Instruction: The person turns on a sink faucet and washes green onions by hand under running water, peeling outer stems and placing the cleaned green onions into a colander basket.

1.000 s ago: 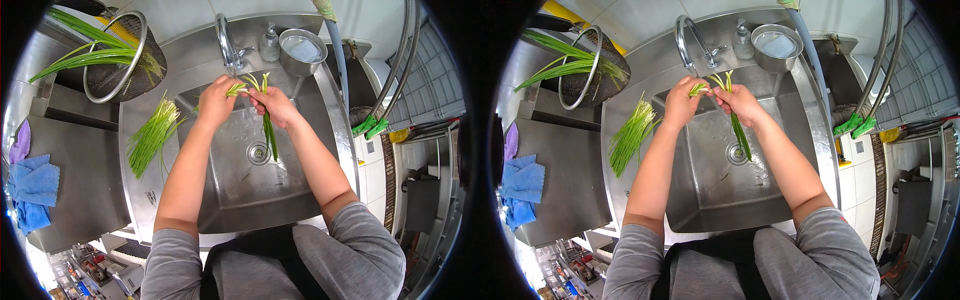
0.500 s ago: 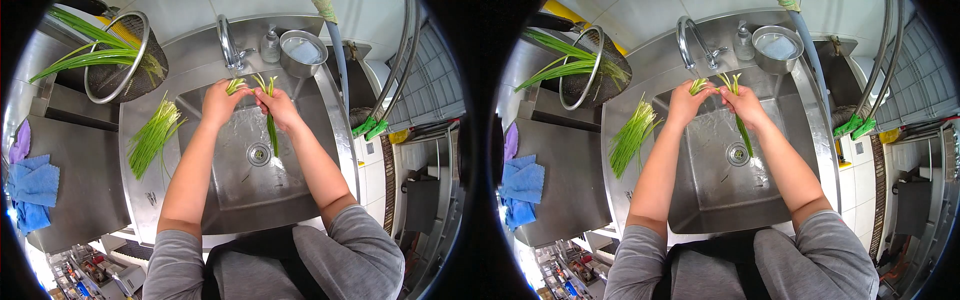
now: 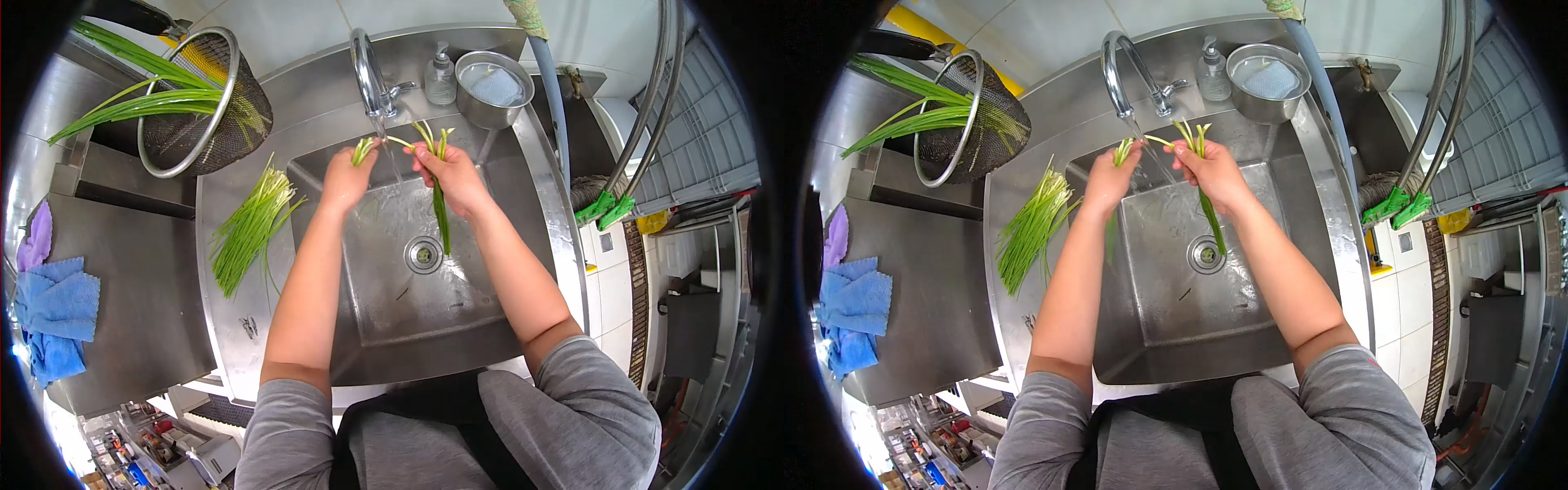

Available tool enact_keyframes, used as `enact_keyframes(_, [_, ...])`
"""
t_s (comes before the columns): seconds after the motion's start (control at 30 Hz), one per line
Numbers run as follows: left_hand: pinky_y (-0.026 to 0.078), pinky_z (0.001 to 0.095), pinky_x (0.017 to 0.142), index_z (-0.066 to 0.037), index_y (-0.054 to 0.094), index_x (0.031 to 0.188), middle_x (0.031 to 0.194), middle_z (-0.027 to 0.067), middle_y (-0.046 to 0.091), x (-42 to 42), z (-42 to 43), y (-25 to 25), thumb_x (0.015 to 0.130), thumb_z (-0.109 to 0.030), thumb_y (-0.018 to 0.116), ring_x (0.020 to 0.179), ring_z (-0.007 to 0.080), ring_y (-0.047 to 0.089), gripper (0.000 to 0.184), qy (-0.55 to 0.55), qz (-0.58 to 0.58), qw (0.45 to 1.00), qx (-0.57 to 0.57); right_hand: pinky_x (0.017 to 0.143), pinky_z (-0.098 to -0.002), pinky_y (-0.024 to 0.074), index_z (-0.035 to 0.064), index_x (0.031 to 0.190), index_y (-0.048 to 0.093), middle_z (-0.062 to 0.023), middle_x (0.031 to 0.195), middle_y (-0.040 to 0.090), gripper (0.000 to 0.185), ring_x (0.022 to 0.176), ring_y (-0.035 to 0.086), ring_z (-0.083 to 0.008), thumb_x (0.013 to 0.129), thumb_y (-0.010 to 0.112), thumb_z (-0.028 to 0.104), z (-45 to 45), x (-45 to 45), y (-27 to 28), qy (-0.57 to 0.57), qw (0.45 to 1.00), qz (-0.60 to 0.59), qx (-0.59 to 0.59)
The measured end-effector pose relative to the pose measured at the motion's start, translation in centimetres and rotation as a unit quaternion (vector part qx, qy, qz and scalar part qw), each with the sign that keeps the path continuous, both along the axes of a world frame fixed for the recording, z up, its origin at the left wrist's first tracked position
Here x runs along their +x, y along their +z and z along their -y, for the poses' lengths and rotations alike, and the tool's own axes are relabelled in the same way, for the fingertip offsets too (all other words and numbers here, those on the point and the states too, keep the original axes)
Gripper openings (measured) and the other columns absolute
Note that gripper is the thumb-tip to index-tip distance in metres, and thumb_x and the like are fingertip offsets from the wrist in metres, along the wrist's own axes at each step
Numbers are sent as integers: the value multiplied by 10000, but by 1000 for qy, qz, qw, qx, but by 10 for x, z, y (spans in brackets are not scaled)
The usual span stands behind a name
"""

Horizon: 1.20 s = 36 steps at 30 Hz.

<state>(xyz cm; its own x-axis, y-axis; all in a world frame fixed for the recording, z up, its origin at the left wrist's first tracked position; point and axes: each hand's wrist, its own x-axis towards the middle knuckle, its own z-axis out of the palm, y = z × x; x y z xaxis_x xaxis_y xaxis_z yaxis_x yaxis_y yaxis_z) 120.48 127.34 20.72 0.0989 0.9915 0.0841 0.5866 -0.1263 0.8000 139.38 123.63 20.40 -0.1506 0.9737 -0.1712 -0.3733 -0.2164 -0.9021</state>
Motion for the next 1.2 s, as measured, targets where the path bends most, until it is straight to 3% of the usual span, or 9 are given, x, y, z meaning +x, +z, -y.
enact_keyframes(0.03, [437, 341, 598, -72, 655, 1030, 860, 134, 631, 3, 3, -3, 853, -294, 574, 632, 242, 583, 295, 0, 0, 1000, 0, 498, -185, 323, 58, 975, 635, 44, 692, 543, 175, 548, 406, -29, 911, 541, 191, -1, -3, 0, 0, 1000, 0, 0])
enact_keyframes(0.13, [255, 209, 487, -70, 605, 1124, 709, -45, 517, 27, 20, 32, 899, -260, 543, 533, 24, 308, 301, 2, 348, 917, -196, 541, -194, 366, 60, 995, 625, 27, 741, 578, 168, 611, 462, -41, 914, 533, 176, -4, -13, -14, -10, 1000, -13, -3])
enact_keyframes(0.4, [341, 207, 571, -39, 602, 1089, 768, -24, 545, 32, 10, 29, 921, -277, 515, 660, 58, 440, 303, -3, 288, 951, -114, 664, -244, 431, 47, 1013, 612, -17, 863, 623, 237, 720, 531, -89, 941, 486, 234, -3, -22, 3, -15, 998, -54, -15])
enact_keyframes(0.47, [380, 240, 535, -46, 608, 972, 823, 21, 600, 31, 2, 23, 925, -303, 510, 595, 67, 426, 279, 39, 453, 891, -21, 697, -252, 439, 45, 1029, 602, -27, 890, 631, 271, 750, 545, -97, 953, 456, 260, -4, -21, 4, -7, 997, -72, -11])
enact_keyframes(0.6, [399, 238, 569, -50, 579, 930, 819, 24, 591, 27, 4, 22, 919, -334, 522, 620, 73, 458, 290, -1, 466, 881, -81, 587, -222, 369, 60, 1053, 580, 12, 719, 521, 317, 610, 443, -89, 971, 398, 306, -12, -14, -11, 6, 997, -79, -12])
enact_keyframes(0.73, [353, 227, 549, -57, 616, 972, 724, -27, 511, 36, 14, 35, 895, -321, 568, 607, 58, 430, 280, -19, 268, 951, -153, 491, -217, 273, 86, 1038, 531, 38, 650, 377, 293, 526, 299, -67, 965, 400, 338, -4, -17, 3, 87, 988, -124, -14])
enact_keyframes(0.83, [290, 214, 492, -86, 649, 997, 626, -77, 417, 40, 13, 31, 876, -313, 598, 517, 31, 338, 263, -16, 270, 953, -138, 464, -208, 254, 102, 1001, 500, 36, 669, 409, 260, 521, 311, -56, 959, 406, 340, -2, -20, 7, 85, 987, -124, -53])
enact_keyframes(1.0, [346, 228, 510, -75, 664, 943, 740, -22, 598, 34, 9, 34, 880, -280, 582, 613, 47, 454, 230, 11, 322, 934, -154, 471, -205, 259, 104, 936, 486, 34, 665, 408, 172, 523, 312, -55, 952, 432, 266, 0, -23, 1, 54, 994, -90, -21])
enact_keyframes(1.2, [319, 212, 487, -39, 646, 960, 728, -37, 550, 27, 7, 32, 852, -246, 618, 560, 40, 398, 235, 31, 320, 937, -137, 473, -203, 297, 99, 898, 513, 23, 697, 478, 96, 538, 382, -55, 923, 503, 191, -4, -23, -7, -24, 997, -73, 15])
